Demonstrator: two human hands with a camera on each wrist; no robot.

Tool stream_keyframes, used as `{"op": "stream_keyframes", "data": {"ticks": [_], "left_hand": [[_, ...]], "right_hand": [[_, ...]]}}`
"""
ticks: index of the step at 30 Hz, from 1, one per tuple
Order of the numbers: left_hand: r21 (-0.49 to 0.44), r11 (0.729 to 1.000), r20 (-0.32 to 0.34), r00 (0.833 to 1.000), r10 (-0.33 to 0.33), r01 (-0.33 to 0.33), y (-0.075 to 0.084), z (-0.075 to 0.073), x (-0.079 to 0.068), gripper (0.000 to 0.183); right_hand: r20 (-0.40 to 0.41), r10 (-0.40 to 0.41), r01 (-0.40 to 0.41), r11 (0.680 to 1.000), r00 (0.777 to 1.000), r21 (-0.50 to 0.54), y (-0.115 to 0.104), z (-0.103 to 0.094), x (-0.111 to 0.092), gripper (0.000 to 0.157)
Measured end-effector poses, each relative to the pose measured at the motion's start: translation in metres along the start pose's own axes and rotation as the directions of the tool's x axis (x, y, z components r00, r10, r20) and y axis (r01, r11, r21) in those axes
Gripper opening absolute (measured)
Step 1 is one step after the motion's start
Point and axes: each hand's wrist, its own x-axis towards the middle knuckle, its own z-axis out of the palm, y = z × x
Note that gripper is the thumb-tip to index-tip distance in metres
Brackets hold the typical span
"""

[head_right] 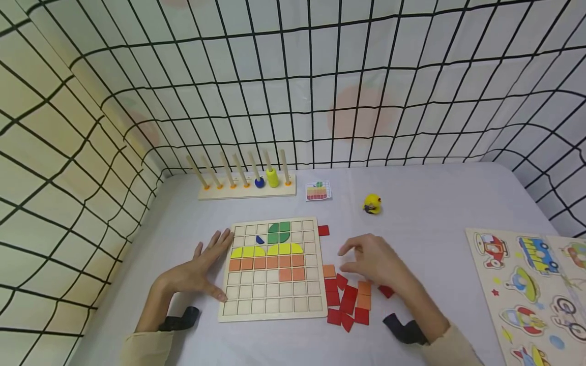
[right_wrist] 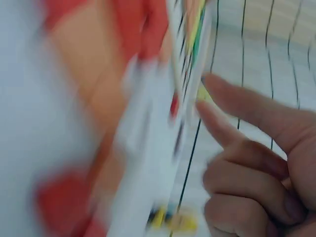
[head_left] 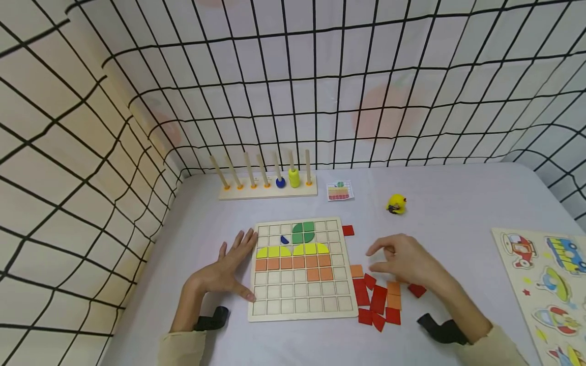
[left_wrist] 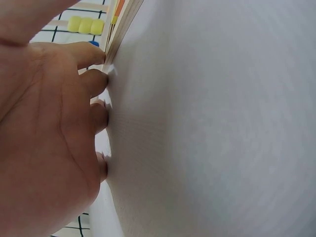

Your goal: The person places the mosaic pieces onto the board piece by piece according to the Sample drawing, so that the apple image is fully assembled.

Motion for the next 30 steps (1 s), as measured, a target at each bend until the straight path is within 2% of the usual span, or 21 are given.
{"op": "stream_keyframes", "data": {"ticks": [4, 8, 14, 21, 30], "left_hand": [[0.004, 1.000, 0.001, 1.000, -0.002, 0.002, -0.002, 0.000, -0.001, 0.148], [0.008, 1.000, -0.002, 1.000, -0.008, 0.008, -0.004, 0.000, -0.003, 0.149], [-0.001, 1.000, 0.001, 1.000, 0.010, -0.010, -0.002, -0.001, -0.002, 0.147], [0.009, 1.000, 0.007, 1.000, 0.005, -0.005, 0.001, 0.000, -0.001, 0.146], [0.001, 1.000, 0.005, 1.000, 0.005, -0.005, 0.000, 0.000, -0.001, 0.147]], "right_hand": [[0.030, 0.061, -0.060, 0.998, 0.998, -0.033, 0.042, -0.025, -0.016, 0.038], [0.055, 0.048, -0.046, 0.998, 0.997, -0.041, 0.063, -0.031, -0.020, 0.033], [0.053, 0.030, -0.029, 0.999, 0.998, -0.024, 0.061, -0.026, -0.017, 0.028], [-0.019, 0.029, -0.031, 0.996, 0.999, -0.081, 0.064, -0.029, -0.022, 0.032], [-0.066, 0.035, -0.043, 0.992, 0.997, -0.116, 0.061, -0.023, -0.020, 0.033]]}}
